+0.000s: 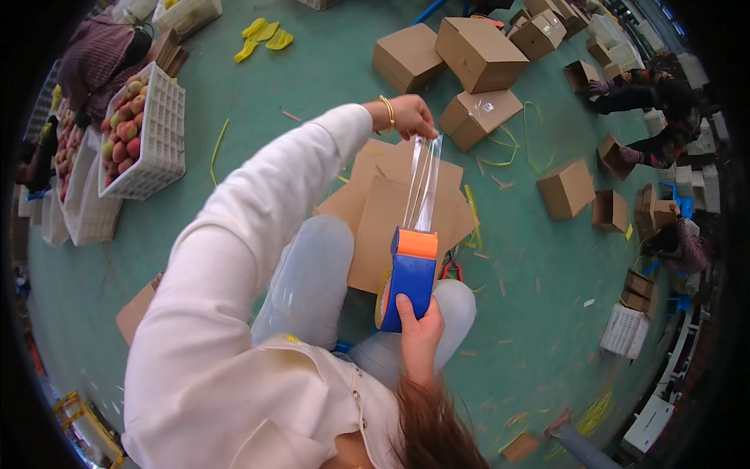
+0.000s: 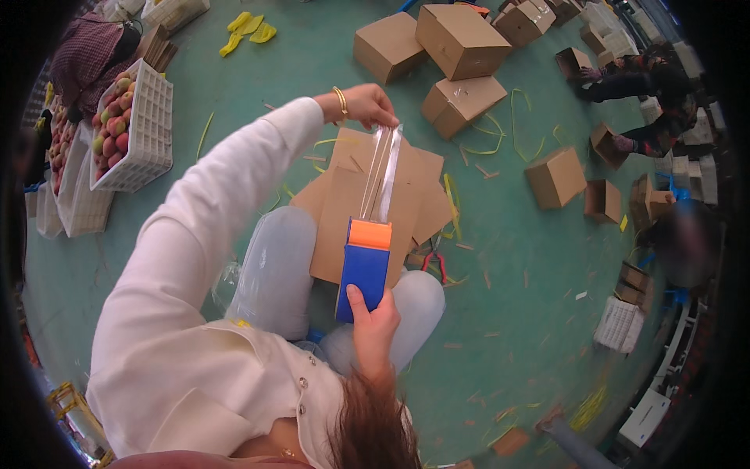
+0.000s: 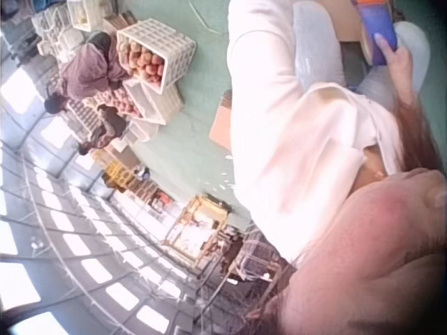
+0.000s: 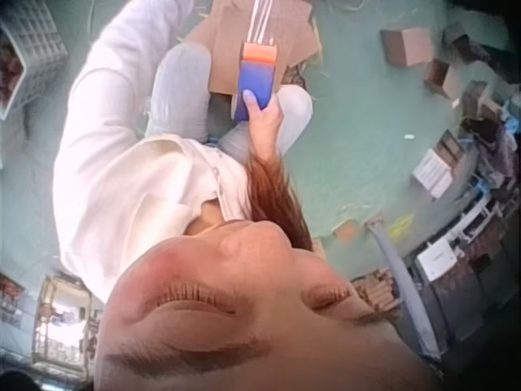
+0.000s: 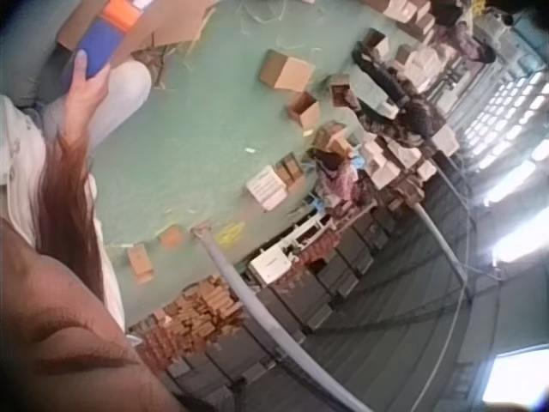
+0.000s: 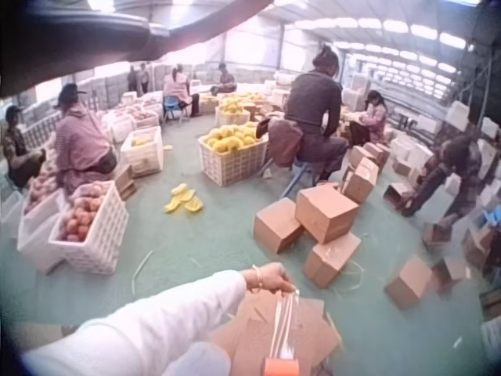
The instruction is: The person assembles flat cardboard sheets into small boxes by folding the flaps and sealing them with a tape gun. They repeatedly pick up new sheets, fold them, apply tape, and place the finished boxes aside.
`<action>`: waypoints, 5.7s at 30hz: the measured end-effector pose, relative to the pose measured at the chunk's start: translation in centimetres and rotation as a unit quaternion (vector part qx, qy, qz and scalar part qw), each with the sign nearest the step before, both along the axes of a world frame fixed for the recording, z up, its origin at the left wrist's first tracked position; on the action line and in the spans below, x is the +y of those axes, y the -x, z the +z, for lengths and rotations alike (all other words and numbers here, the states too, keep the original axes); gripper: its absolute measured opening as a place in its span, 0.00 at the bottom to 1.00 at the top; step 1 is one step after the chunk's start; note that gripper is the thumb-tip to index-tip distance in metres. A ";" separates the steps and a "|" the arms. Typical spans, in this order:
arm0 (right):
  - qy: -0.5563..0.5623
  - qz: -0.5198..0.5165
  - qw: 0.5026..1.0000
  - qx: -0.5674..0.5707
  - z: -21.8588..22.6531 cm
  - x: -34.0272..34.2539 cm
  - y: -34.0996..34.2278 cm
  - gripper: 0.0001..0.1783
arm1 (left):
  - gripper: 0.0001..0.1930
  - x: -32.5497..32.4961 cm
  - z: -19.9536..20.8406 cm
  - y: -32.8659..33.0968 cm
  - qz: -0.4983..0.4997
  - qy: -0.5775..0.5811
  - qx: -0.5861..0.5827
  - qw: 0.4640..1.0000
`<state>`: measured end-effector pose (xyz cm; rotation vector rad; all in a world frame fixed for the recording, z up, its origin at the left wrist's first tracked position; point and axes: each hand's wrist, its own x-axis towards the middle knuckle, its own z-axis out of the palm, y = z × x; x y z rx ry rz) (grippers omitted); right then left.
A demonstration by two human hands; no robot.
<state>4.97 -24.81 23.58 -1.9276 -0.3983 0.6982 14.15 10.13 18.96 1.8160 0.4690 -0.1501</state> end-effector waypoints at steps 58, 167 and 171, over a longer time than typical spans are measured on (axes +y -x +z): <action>0.025 -0.053 0.994 0.093 -3.7 -4.2 5.1 0.20 | 0.36 -10.3 -1.7 2.7 -0.149 -0.330 0.136 0.922; 0.284 -0.117 0.883 -0.354 0.8 -1.4 -11.2 0.29 | 0.30 -10.2 5.4 15.1 -0.119 -0.333 0.010 0.935; 0.323 -0.110 0.867 -0.365 1.1 -0.8 -10.1 0.29 | 0.28 -10.0 5.8 13.8 -0.154 -0.401 0.034 0.903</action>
